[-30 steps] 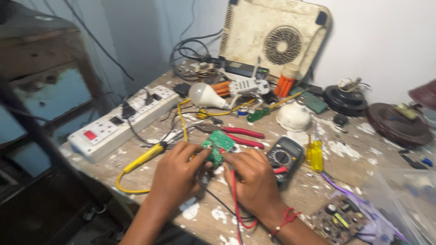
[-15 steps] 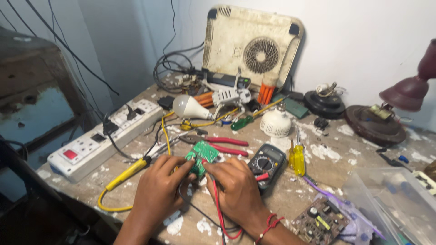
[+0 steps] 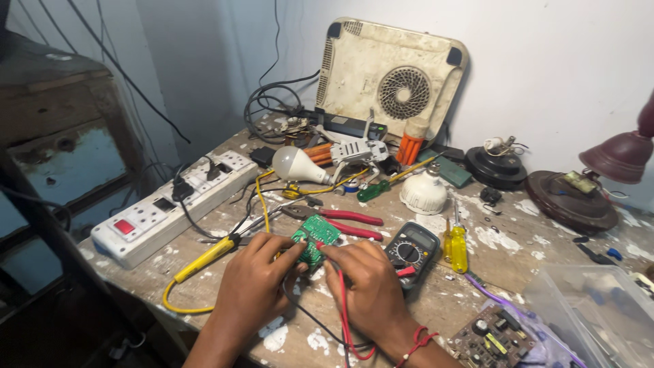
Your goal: The person uses a multimeter with red and black probes to test a green circuit board on a cluttered workbench, adjusting the multimeter dial between measurements. They then carry the board to a storage shelf, pick up a motor-like electrical component, return to the bench, and continue probing the component with the multimeter leads.
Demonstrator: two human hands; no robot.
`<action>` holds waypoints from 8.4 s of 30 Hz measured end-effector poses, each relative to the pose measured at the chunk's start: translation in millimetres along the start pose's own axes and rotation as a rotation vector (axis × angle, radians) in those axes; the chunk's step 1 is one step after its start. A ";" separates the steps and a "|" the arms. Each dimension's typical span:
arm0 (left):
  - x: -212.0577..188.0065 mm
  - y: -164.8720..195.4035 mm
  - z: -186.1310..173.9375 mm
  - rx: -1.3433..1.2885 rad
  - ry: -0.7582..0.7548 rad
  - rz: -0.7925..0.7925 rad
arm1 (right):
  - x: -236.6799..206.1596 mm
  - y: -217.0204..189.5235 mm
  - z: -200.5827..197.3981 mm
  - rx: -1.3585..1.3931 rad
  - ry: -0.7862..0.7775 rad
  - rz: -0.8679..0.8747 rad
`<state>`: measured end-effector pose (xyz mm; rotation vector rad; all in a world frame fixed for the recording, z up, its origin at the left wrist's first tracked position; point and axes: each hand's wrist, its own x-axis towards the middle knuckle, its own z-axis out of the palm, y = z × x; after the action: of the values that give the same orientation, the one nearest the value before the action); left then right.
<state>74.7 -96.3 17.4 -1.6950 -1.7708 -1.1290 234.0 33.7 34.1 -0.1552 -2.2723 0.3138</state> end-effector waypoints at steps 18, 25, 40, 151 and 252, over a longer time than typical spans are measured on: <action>-7.1 -35.1 -3.9 -0.048 0.012 0.006 | 15.4 0.9 29.1 -0.097 0.038 0.040; -9.1 -44.5 -4.8 -0.058 0.006 -0.002 | 18.5 1.5 38.2 -0.086 0.020 0.067; -8.2 -52.6 -2.1 -0.071 -0.032 -0.004 | 20.8 3.5 42.7 -0.106 -0.002 0.047; -4.1 163.9 -60.3 -0.010 0.281 -0.125 | -58.5 -37.4 -223.1 0.398 0.327 0.811; 590.3 105.6 463.2 -1.507 0.316 -0.845 | 283.5 616.4 -379.7 1.033 -0.347 1.112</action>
<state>187.9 618.7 241.2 -0.9775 -1.3532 -3.4221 339.0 752.8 310.3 -0.8377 -1.8077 2.1189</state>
